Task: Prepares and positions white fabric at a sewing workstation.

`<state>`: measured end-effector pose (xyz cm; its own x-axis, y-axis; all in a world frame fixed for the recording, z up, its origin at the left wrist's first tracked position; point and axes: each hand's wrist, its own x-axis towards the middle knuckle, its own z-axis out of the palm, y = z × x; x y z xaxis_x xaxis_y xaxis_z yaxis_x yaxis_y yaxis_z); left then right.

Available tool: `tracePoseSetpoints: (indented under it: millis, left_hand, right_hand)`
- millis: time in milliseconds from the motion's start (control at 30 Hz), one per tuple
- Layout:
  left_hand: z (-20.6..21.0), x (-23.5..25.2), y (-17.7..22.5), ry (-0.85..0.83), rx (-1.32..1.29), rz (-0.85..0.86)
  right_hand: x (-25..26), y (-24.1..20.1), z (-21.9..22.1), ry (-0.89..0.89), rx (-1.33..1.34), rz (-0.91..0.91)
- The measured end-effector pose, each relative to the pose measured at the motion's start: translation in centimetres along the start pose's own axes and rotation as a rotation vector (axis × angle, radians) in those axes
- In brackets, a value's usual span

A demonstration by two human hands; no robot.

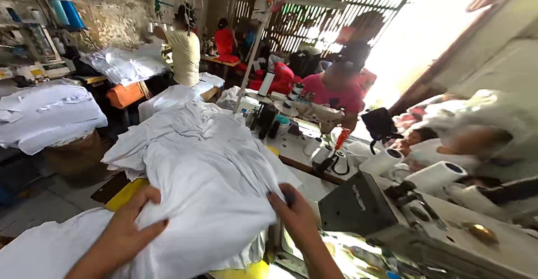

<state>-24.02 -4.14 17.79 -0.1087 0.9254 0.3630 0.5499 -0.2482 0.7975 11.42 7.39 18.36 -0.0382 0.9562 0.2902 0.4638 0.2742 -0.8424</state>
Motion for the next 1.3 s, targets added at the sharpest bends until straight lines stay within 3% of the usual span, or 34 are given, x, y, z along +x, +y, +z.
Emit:
tracePoseSetpoints:
  millis: [100, 133, 233, 333, 433, 533, 600, 667, 767, 833, 933, 1033, 1100, 1167, 1233, 1300]
  left_hand:
    - [-3.6, -0.3, -1.7, -0.458, 0.388, -0.005]
    - [-3.2, 0.5, -1.7, -0.48, 0.472, 0.009]
    - [0.2, 5.6, -0.4, -0.317, 0.515, 0.161]
    - [4.9, 12.7, -1.2, -0.108, 0.565, 0.24]
    - [10.2, 19.3, -8.4, 0.061, 0.634, 0.086]
    - [14.6, 21.3, -18.5, 0.071, 0.689, -0.068]
    - [14.7, 22.6, -19.2, 0.023, 0.693, -0.117]
    - [13.1, 22.9, -17.4, -0.113, 0.695, -0.199]
    - [11.5, 20.0, -9.1, -0.217, 0.604, -0.161]
    - [12.7, 13.2, -3.8, -0.283, 0.502, 0.117]
    - [17.7, 1.2, -3.0, -0.449, 0.413, 0.63]
    - [20.3, -3.5, -4.3, -0.56, 0.49, 0.697]
    - [19.2, -3.5, -3.9, -0.603, 0.366, 0.683]
    - [17.2, -3.1, -2.4, -0.708, 0.064, 0.652]
    - [16.0, -2.6, -1.2, -0.786, -0.111, 0.612]
    - [16.1, -2.1, -0.6, -0.724, -0.075, 0.575]
  right_hand:
    - [-6.4, 0.3, -1.9, -0.078, 0.011, 0.022]
    - [-8.3, 1.3, -1.7, -0.139, 0.006, 0.086]
    - [-12.8, 4.8, -0.2, -0.284, 0.027, 0.212]
    - [-16.3, 5.9, 0.5, -0.285, 0.036, 0.28]
    - [-18.6, 5.9, 0.0, -0.263, 0.046, 0.331]
    - [-20.1, 6.3, -0.8, -0.221, 0.035, 0.387]
    - [-20.1, 6.8, -1.3, -0.169, 0.006, 0.377]
    - [-19.9, 7.8, -1.1, -0.126, -0.003, 0.355]
    - [-19.1, 9.1, -0.7, -0.103, 0.103, 0.4]
    - [-18.2, 9.7, -0.3, -0.122, 0.236, 0.485]
    - [-15.2, 10.1, 1.9, -0.102, 0.482, 0.695]
    - [-12.6, 9.4, 3.6, -0.195, 0.869, 0.891]
    - [-12.6, 8.5, 3.2, -0.26, 1.032, 0.806]
    - [-13.6, 8.1, 2.1, -0.296, 1.06, 0.626]
    - [-14.5, 8.3, 1.4, -0.288, 0.951, 0.446]
    - [-15.1, 8.0, 1.5, -0.232, 0.728, 0.276]
